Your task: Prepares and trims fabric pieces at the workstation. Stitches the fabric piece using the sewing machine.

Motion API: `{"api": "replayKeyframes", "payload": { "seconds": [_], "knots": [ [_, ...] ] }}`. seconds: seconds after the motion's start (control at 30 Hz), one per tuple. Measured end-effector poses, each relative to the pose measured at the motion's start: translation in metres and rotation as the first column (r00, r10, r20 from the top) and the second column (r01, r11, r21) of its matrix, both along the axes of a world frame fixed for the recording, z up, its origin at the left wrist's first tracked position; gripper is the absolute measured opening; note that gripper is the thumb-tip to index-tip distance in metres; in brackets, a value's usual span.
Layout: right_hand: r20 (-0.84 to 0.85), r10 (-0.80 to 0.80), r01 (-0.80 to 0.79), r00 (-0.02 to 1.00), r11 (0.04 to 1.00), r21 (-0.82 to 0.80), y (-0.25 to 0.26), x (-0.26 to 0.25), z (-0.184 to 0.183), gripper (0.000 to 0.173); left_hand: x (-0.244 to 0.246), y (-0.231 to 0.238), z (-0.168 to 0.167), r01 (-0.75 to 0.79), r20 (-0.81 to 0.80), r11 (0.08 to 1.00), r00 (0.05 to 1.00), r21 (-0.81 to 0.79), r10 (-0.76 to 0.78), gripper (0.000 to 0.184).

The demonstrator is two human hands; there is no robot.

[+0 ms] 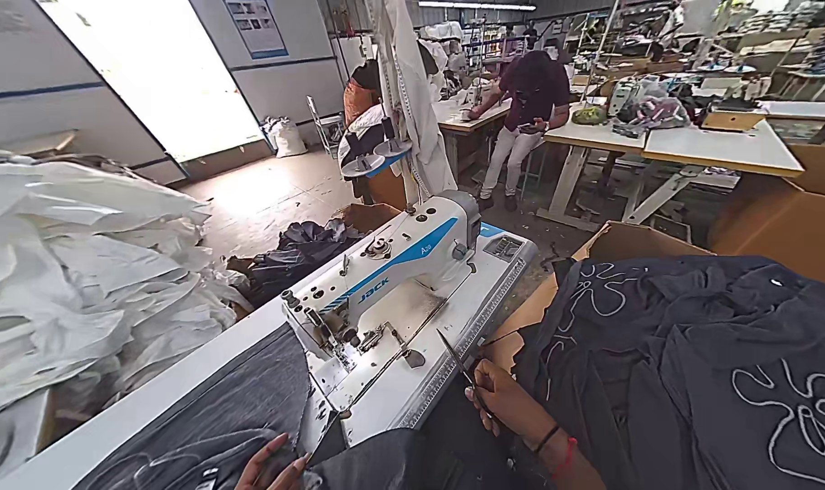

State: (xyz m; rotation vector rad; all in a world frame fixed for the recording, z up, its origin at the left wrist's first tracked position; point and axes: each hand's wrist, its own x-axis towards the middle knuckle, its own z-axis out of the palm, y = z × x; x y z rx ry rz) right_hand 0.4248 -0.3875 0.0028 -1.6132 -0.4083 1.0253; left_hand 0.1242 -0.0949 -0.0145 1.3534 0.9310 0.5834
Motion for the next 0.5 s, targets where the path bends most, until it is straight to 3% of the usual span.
{"api": "replayKeyframes", "payload": {
  "seconds": [0.1, 0.2, 0.37, 0.5],
  "knots": [
    [-0.048, 0.009, 0.002, 0.999, 0.975, 0.223, -0.01, -0.006, 0.023, 0.02, -0.002, 0.005, -0.004, 0.001, 0.019, 1.0, 1.0, -0.025, -0.001, 0.073],
    [-0.088, 0.15, -0.102, 0.985, 0.91, 0.403, -0.016, -0.009, 0.044, 0.025, -0.003, 0.002, 0.0, -0.009, 0.014, 1.0, 1.0, -0.025, 0.01, 0.078],
    [-0.17, 0.504, -0.369, 0.847, 0.786, 0.495, 0.017, -0.022, 0.051, 0.019, -0.013, 0.006, 0.009, 0.08, 0.058, 0.982, 0.996, -0.169, -0.071, 0.075],
    [-0.128, 0.605, -0.543, 0.786, 0.774, 0.326, 0.058, -0.049, 0.036, 0.026, -0.015, 0.011, 0.009, 0.147, 0.156, 0.961, 0.981, -0.233, -0.112, 0.074]
  ]
}}
